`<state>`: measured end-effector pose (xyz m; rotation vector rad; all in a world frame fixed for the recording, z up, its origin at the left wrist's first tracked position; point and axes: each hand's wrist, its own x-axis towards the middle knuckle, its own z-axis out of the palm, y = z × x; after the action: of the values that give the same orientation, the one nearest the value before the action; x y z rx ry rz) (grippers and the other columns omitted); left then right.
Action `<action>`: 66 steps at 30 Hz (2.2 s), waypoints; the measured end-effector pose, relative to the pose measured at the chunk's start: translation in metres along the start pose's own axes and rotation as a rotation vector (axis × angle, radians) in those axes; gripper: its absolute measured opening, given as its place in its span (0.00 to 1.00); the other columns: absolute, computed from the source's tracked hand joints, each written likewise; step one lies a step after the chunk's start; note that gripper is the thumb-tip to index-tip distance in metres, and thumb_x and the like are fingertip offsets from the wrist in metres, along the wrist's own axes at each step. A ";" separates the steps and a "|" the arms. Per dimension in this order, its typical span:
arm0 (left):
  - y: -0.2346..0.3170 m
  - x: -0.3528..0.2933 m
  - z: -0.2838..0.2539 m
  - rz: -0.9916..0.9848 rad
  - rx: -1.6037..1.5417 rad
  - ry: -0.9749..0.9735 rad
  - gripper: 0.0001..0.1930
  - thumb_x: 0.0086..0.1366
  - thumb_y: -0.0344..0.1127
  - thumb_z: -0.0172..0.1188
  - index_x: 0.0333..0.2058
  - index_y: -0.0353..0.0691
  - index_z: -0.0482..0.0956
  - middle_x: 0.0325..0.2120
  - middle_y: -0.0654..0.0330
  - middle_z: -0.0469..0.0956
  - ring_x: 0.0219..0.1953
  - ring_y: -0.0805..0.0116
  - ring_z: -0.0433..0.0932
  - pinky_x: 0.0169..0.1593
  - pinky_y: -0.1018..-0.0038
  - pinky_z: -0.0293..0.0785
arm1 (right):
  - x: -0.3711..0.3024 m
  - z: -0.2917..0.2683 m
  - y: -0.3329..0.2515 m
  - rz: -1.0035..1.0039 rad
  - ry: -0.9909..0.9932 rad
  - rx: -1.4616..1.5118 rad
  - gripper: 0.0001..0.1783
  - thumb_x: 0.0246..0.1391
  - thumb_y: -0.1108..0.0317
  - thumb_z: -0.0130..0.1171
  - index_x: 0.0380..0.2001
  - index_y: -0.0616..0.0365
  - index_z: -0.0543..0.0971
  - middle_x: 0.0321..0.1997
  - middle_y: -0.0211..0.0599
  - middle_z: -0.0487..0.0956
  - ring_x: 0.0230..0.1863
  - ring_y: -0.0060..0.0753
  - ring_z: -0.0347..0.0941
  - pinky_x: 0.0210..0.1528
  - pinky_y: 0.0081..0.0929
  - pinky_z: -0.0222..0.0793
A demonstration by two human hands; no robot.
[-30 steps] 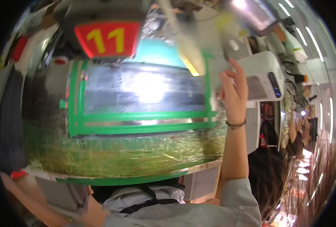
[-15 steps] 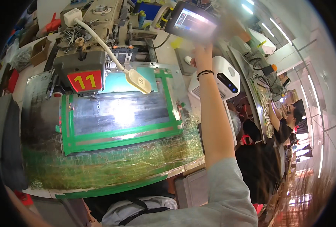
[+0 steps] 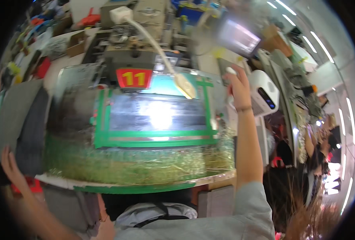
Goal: The person operates a sewing machine to stitch rectangular gray fabric pieces. They repeatedly pick up a piece, place it under the presser foot, guide it through the machine, and then move the finished piece to a stack on the right. The process is continuous and repetitive.
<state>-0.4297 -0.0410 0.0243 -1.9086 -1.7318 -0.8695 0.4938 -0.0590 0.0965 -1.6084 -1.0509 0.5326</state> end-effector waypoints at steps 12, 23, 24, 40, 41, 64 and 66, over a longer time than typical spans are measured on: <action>0.053 0.096 -0.092 -0.177 -0.056 0.029 0.18 0.77 0.41 0.64 0.51 0.29 0.85 0.35 0.56 0.83 0.38 0.66 0.79 0.47 0.71 0.74 | -0.241 0.036 0.016 0.212 -0.572 0.150 0.18 0.68 0.73 0.65 0.59 0.56 0.83 0.41 0.24 0.81 0.27 0.07 0.67 0.28 0.15 0.64; 0.148 0.128 -0.121 -0.173 -0.001 0.396 0.21 0.76 0.46 0.66 0.37 0.28 0.82 0.28 0.58 0.79 0.34 0.68 0.77 0.44 0.73 0.74 | -0.299 0.043 0.009 0.176 -0.669 0.232 0.17 0.67 0.72 0.66 0.58 0.60 0.84 0.41 0.25 0.83 0.30 0.11 0.69 0.31 0.16 0.65; 0.184 0.123 -0.131 -0.066 -0.027 0.515 0.19 0.76 0.44 0.67 0.37 0.28 0.83 0.30 0.58 0.81 0.36 0.67 0.79 0.46 0.73 0.75 | -0.303 0.039 0.007 0.163 -0.663 0.228 0.17 0.68 0.72 0.66 0.58 0.60 0.84 0.42 0.26 0.83 0.30 0.11 0.71 0.32 0.16 0.67; 0.494 -0.085 -0.035 0.239 -1.480 -0.632 0.11 0.63 0.25 0.68 0.45 0.39 0.88 0.46 0.55 0.80 0.45 0.56 0.79 0.49 0.64 0.77 | -0.341 0.064 -0.002 0.415 -0.693 0.905 0.52 0.63 0.79 0.66 0.83 0.51 0.49 0.76 0.50 0.69 0.68 0.38 0.74 0.63 0.35 0.77; 0.494 -0.087 -0.026 0.150 -1.560 -0.715 0.11 0.63 0.25 0.67 0.45 0.39 0.88 0.47 0.55 0.80 0.46 0.56 0.79 0.51 0.64 0.77 | -0.344 0.062 -0.004 0.413 -0.697 0.805 0.55 0.61 0.83 0.66 0.83 0.50 0.48 0.76 0.50 0.70 0.67 0.37 0.75 0.62 0.33 0.78; 0.466 -0.013 0.054 0.068 -0.364 -0.775 0.28 0.73 0.52 0.61 0.68 0.50 0.79 0.38 0.48 0.80 0.34 0.42 0.84 0.38 0.51 0.81 | -0.246 -0.001 0.049 0.400 -0.082 0.518 0.43 0.57 0.88 0.53 0.78 0.70 0.61 0.73 0.51 0.75 0.71 0.36 0.73 0.72 0.30 0.66; 0.469 -0.010 0.058 0.074 -0.327 -0.781 0.28 0.73 0.52 0.61 0.67 0.50 0.79 0.38 0.48 0.80 0.32 0.42 0.85 0.37 0.51 0.82 | -0.238 0.003 0.052 0.397 -0.059 0.518 0.42 0.60 0.86 0.54 0.78 0.70 0.60 0.77 0.52 0.70 0.73 0.36 0.71 0.74 0.31 0.64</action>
<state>0.0420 -0.0731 0.0233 -2.7678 -1.9830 -0.4017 0.3885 -0.2593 0.0049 -1.3350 -0.5628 1.0315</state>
